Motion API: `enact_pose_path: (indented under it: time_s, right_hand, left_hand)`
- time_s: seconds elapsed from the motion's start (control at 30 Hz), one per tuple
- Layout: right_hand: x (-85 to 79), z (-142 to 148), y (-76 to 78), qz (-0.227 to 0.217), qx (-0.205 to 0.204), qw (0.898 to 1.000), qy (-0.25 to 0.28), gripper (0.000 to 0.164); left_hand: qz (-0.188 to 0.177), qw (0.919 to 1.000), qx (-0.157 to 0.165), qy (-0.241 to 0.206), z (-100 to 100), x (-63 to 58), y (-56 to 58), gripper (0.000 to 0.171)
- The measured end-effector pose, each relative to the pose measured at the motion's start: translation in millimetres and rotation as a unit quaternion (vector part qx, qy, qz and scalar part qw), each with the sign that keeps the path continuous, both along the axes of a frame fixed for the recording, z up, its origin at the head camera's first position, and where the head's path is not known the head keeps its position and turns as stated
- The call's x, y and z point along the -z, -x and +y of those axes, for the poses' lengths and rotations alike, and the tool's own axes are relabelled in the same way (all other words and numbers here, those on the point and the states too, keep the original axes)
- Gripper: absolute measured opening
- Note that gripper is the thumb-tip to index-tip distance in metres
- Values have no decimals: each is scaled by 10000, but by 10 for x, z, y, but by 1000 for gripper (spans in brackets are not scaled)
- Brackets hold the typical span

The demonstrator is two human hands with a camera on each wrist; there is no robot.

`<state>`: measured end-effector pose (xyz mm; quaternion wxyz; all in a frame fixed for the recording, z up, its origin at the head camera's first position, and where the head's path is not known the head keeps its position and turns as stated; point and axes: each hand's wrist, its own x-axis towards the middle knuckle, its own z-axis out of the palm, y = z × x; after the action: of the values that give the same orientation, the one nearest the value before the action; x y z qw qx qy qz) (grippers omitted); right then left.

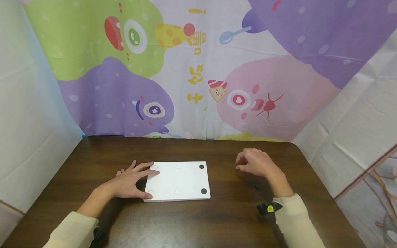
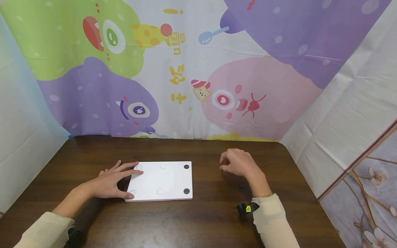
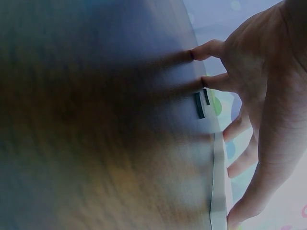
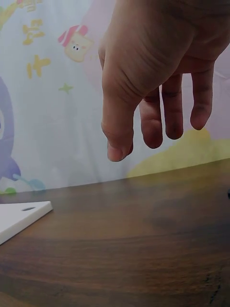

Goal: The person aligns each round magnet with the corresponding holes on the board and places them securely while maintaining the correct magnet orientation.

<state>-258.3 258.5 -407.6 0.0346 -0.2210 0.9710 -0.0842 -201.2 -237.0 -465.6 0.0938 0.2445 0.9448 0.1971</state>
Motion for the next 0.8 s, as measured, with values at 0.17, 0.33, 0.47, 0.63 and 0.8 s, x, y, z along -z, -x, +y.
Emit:
enact_pose_path:
  time_s: [0.17,0.33,0.47,0.63,0.8]
  right_hand:
    - [2,69,18,22,163,9999,-27,12]
    - [11,128,38,-7,321,9995,-26,12]
    - [23,175,48,-52,385,9992,-7,13]
    - [49,247,71,-50,500,9987,-5,12]
    - [80,291,89,-11,578,9983,0,15]
  left_hand:
    - [19,10000,-3,0,1,-1,4,90]
    - [54,10000,3,3,-2,7,12,90]
    - [40,10000,11,-7,-7,8,12,90]
    - [10,10000,17,-16,-7,7,13,89]
    - [-6,10000,27,-9,-3,-2,11,89]
